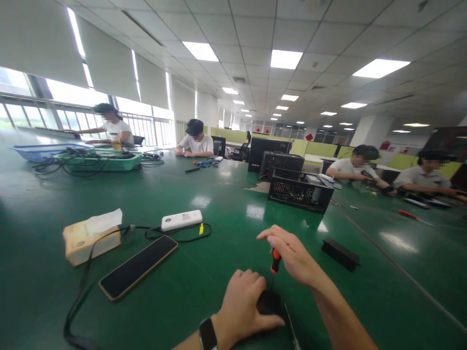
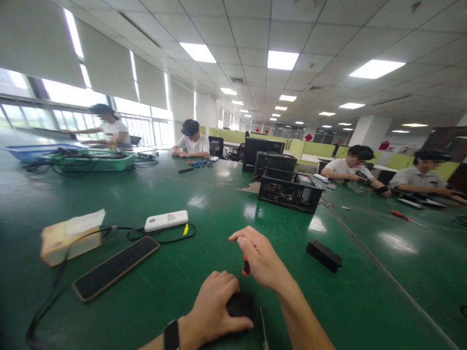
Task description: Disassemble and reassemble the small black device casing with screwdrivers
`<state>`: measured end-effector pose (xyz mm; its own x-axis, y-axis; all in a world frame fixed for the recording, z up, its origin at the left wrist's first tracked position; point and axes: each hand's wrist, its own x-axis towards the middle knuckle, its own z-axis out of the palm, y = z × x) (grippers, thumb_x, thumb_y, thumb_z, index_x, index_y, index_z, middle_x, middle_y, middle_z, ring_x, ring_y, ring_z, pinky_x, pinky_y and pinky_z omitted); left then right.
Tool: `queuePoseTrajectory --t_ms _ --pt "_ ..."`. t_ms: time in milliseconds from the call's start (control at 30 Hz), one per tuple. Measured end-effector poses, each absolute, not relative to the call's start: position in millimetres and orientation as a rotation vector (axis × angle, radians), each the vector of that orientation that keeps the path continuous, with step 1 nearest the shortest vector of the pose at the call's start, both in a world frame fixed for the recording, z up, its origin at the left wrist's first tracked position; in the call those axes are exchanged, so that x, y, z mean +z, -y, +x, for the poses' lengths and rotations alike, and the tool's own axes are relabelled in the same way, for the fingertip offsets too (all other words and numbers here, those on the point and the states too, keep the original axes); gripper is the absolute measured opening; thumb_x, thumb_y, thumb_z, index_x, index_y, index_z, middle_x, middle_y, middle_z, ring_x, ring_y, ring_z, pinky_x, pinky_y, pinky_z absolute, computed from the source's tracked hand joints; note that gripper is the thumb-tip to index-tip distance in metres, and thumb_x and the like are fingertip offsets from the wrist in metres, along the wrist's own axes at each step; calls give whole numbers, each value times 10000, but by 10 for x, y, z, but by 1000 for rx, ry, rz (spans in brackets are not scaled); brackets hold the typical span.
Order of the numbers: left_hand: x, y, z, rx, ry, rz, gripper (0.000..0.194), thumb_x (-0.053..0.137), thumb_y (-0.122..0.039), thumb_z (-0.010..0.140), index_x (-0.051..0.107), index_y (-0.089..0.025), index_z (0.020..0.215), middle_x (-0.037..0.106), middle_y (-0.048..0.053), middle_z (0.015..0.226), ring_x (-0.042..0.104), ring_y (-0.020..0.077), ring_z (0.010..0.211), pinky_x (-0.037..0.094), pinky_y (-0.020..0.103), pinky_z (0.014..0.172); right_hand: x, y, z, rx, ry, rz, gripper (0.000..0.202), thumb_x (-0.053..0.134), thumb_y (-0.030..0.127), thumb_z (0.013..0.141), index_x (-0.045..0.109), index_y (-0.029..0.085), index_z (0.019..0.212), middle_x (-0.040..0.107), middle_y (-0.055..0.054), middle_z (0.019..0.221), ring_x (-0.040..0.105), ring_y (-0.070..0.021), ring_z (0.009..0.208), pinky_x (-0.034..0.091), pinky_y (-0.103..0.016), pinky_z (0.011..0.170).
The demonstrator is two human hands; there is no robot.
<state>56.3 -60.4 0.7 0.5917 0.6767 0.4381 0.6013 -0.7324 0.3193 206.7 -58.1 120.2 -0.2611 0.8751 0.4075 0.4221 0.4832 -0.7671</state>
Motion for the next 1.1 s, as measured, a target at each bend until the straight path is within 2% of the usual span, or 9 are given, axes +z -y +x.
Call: queuePoseTrajectory --t_ms 133,200,267,433,600,767,933,1000,1100 --pt "-67 565 653 868 -1082 2648 590 639 -777 622 551 -207 743 643 52 760 565 243 717 319 353 643 1066 502 1940 1217 1505 -798 116 490 237 780 573 204 854 443 58 633 445 -104 524 428 -227 518" --pt "-77 549 709 873 -1090 2637 570 690 -738 601 558 -208 763 651 49 779 569 254 743 329 366 674 1012 482 1900 1288 1296 -683 79 533 216 721 493 217 789 410 88 569 352 -75 429 335 -176 405" --pt "-65 543 751 861 -1102 2631 553 734 -695 583 562 -206 774 655 47 790 570 261 759 333 380 705 972 471 1904 1236 1179 -628 112 550 247 739 443 221 721 388 106 482 267 -57 355 226 -154 345" --pt "-20 564 758 842 -1092 2617 496 737 -641 637 568 -201 789 656 53 815 571 264 777 333 403 751 926 445 2049 1275 1247 -528 406 515 509 859 409 218 597 331 109 347 204 -45 275 196 -163 323" --pt "-47 573 748 852 -1092 2604 512 732 -661 636 549 -200 762 646 44 806 571 262 785 340 409 764 879 349 2178 1286 1152 -534 308 594 414 796 390 230 655 392 119 433 217 -37 264 207 -160 301" --pt "-23 557 734 845 -1107 2591 517 765 -641 606 552 -195 756 645 36 791 573 252 771 352 401 765 865 316 2267 1316 1101 -538 367 686 431 715 435 195 590 453 69 597 406 -58 400 313 -175 343" --pt "17 553 712 850 -1100 2579 535 763 -659 585 565 -194 761 641 24 763 572 227 736 370 352 715 909 298 2365 1330 1110 -662 322 642 414 823 558 160 645 515 38 531 510 -102 412 430 -225 407" --pt "14 553 712 855 -1120 2567 533 774 -652 572 567 -197 756 634 15 747 568 217 712 371 323 673 918 285 2368 1322 1089 -669 297 630 418 839 548 176 687 480 64 485 471 -90 373 407 -205 383" --pt "7 531 697 829 -1126 2556 523 805 -618 547 581 -198 762 628 6 740 569 209 692 375 297 635 914 290 2324 1409 1069 -553 305 598 420 864 487 202 682 378 106 430 292 -44 308 272 -142 319"
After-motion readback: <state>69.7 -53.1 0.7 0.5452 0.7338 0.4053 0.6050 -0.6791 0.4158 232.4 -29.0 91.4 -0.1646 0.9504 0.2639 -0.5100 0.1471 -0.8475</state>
